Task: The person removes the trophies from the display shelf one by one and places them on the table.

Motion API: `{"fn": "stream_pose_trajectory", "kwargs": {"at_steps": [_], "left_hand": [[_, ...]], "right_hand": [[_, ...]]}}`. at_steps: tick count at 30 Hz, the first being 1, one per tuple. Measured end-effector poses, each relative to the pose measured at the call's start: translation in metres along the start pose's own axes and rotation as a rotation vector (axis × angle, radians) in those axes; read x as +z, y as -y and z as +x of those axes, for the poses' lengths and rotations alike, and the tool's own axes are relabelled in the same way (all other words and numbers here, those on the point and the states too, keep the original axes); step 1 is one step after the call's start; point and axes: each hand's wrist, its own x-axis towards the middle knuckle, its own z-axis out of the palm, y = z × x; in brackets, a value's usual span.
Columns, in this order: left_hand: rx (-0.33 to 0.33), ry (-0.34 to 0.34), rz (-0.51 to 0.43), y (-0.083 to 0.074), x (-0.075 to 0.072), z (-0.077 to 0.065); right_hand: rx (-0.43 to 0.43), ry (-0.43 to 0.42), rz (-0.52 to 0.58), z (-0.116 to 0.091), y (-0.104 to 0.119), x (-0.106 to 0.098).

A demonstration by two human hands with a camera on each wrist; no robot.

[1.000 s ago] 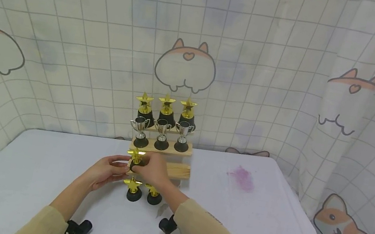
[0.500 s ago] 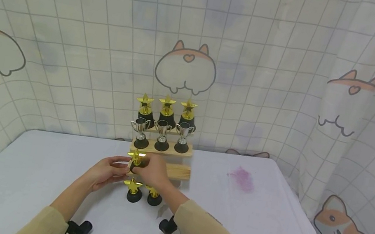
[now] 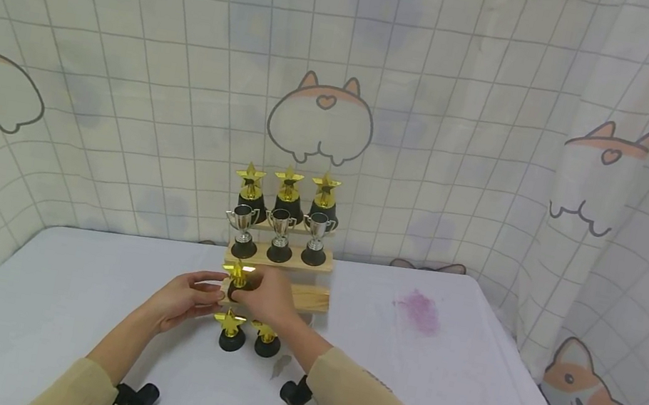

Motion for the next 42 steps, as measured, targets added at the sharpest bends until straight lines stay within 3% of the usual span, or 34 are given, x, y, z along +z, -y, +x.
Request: {"fn": "stream_pose_trajectory", "kwargs": {"at_steps": [21, 33, 42], "left_hand": [[-0.009, -0.008, -0.001, 0.000, 0.001, 0.000], [0.010, -0.023, 0.021, 0.001, 0.003, 0.001], [0.001, -0.034, 0.026, 0.002, 0.004, 0.002]], "right_hand": [[-0.038, -0.018, -0.016, -0.013, -0.004, -0.016], [-0.089, -0.011, 0.046, -0.025, -0.013, -0.036], [-0.068, -0.034, 0.057, -0.037, -0.020, -0.050]]}}
